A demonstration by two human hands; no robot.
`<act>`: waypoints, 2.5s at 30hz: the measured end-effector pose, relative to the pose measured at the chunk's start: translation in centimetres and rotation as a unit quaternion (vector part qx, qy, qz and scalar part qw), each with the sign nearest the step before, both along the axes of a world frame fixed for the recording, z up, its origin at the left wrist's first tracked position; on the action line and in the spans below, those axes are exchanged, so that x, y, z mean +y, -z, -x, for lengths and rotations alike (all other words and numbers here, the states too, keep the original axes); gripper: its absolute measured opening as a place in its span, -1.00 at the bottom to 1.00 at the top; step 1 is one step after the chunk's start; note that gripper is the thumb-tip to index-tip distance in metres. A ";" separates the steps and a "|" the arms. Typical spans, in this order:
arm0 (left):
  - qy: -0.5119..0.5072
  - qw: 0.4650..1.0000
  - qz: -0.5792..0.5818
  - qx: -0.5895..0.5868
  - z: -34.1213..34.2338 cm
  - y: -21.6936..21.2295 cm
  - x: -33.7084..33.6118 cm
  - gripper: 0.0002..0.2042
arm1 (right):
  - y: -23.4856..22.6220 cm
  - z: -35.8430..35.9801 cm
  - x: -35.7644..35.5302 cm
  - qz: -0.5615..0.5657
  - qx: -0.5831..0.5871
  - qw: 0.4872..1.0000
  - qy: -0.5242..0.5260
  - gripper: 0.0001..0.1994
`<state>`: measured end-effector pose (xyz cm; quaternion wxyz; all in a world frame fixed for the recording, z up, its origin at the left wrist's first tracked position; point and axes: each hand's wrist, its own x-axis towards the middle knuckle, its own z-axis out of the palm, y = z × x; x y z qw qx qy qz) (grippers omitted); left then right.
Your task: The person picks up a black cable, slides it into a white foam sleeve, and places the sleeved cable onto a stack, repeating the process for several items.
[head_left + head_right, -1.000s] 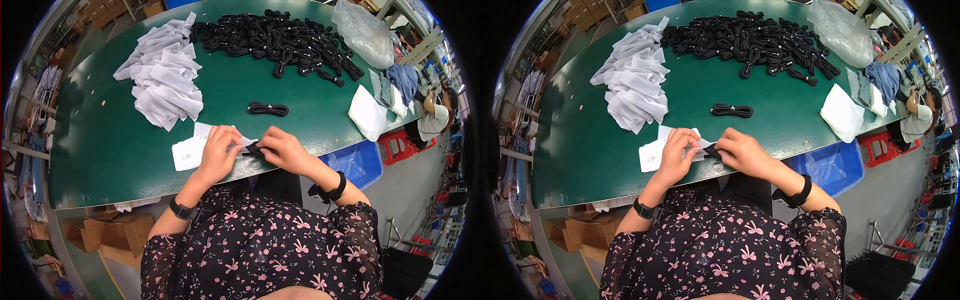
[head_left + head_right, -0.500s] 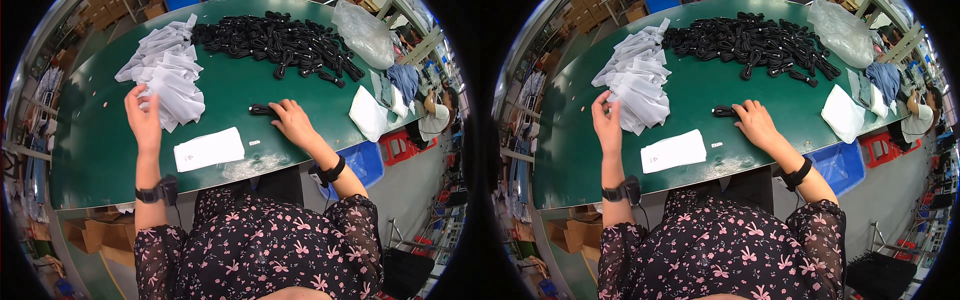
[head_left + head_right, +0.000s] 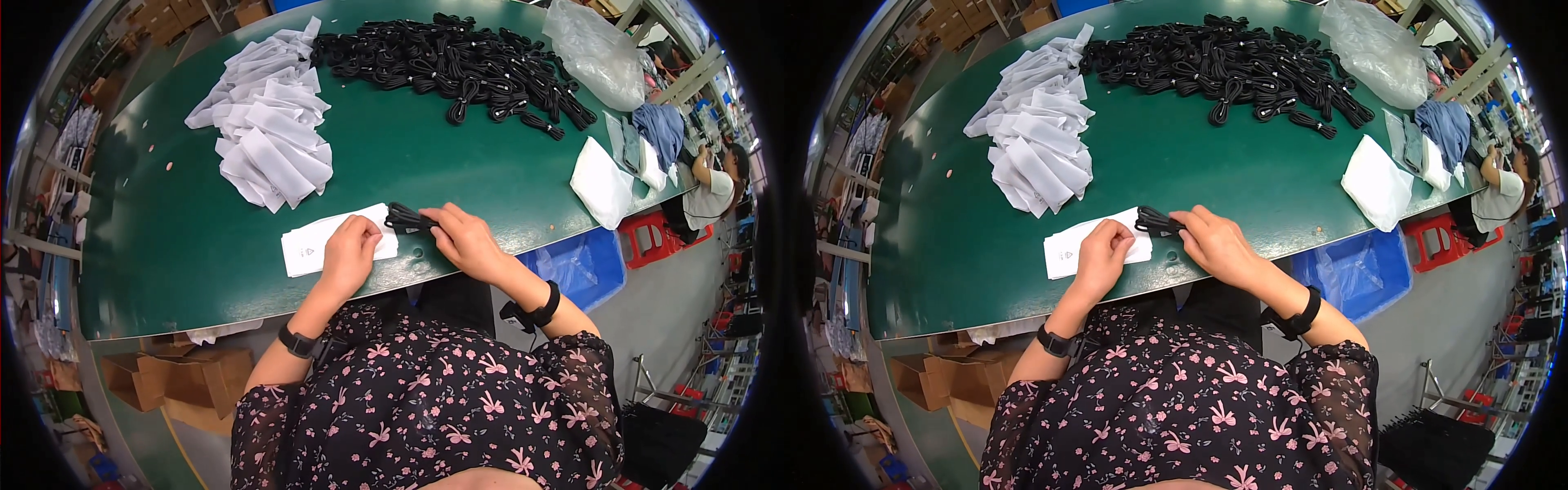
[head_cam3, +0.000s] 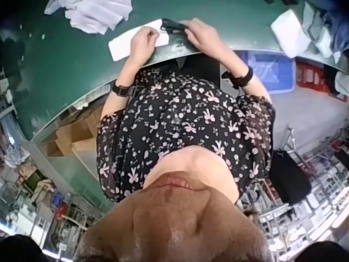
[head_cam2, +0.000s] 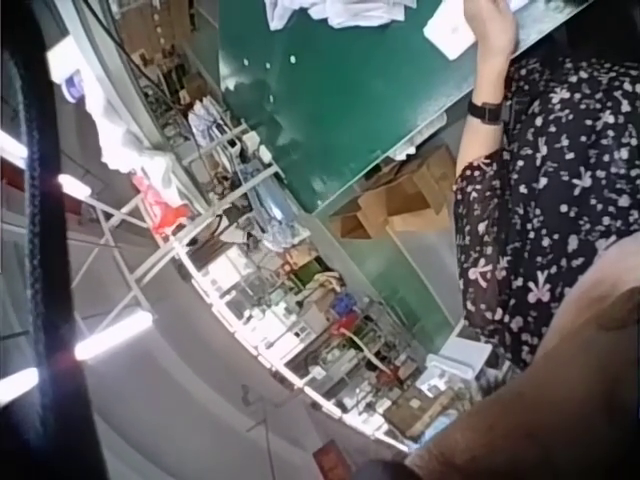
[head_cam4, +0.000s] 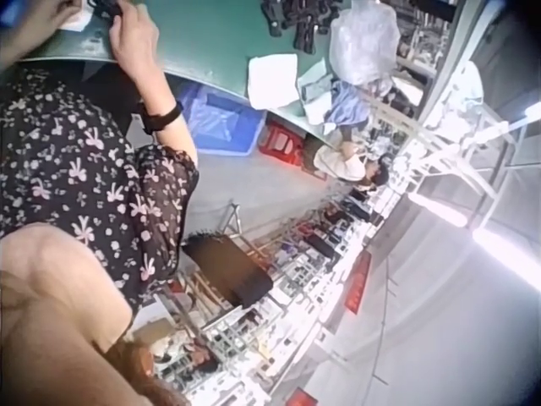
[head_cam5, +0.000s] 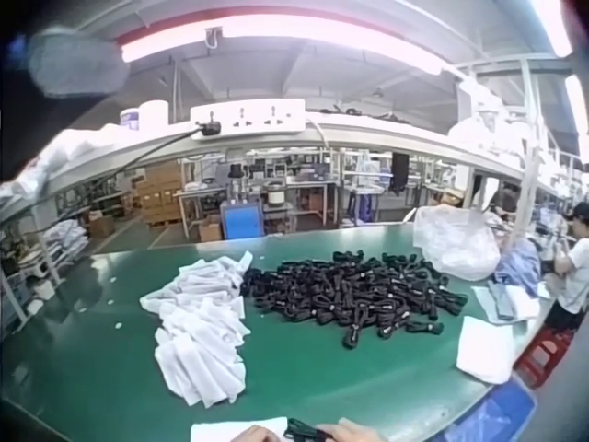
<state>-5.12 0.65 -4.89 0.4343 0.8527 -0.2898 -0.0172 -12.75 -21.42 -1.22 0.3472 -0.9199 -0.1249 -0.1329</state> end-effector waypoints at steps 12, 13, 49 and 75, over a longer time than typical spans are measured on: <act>0.004 0.986 0.127 0.104 0.3 -1.2 0.4 -0.97 | 0.5 0.1 -0.1 0.135 -0.093 0.982 -0.097 -0.66; 0.022 0.989 0.124 0.075 0.4 -1.4 0.5 -0.97 | 0.6 0.1 0.0 0.096 -0.062 0.990 -0.084 -0.67; 0.070 0.986 0.111 -0.105 0.6 -2.3 0.1 -0.95 | 0.7 -0.8 1.3 -0.240 0.335 0.911 0.000 -0.72; 0.140 0.803 0.367 0.448 -7.1 -6.6 -1.2 -0.76 | -2.8 -6.9 3.3 -0.044 -0.248 0.963 -0.095 -0.81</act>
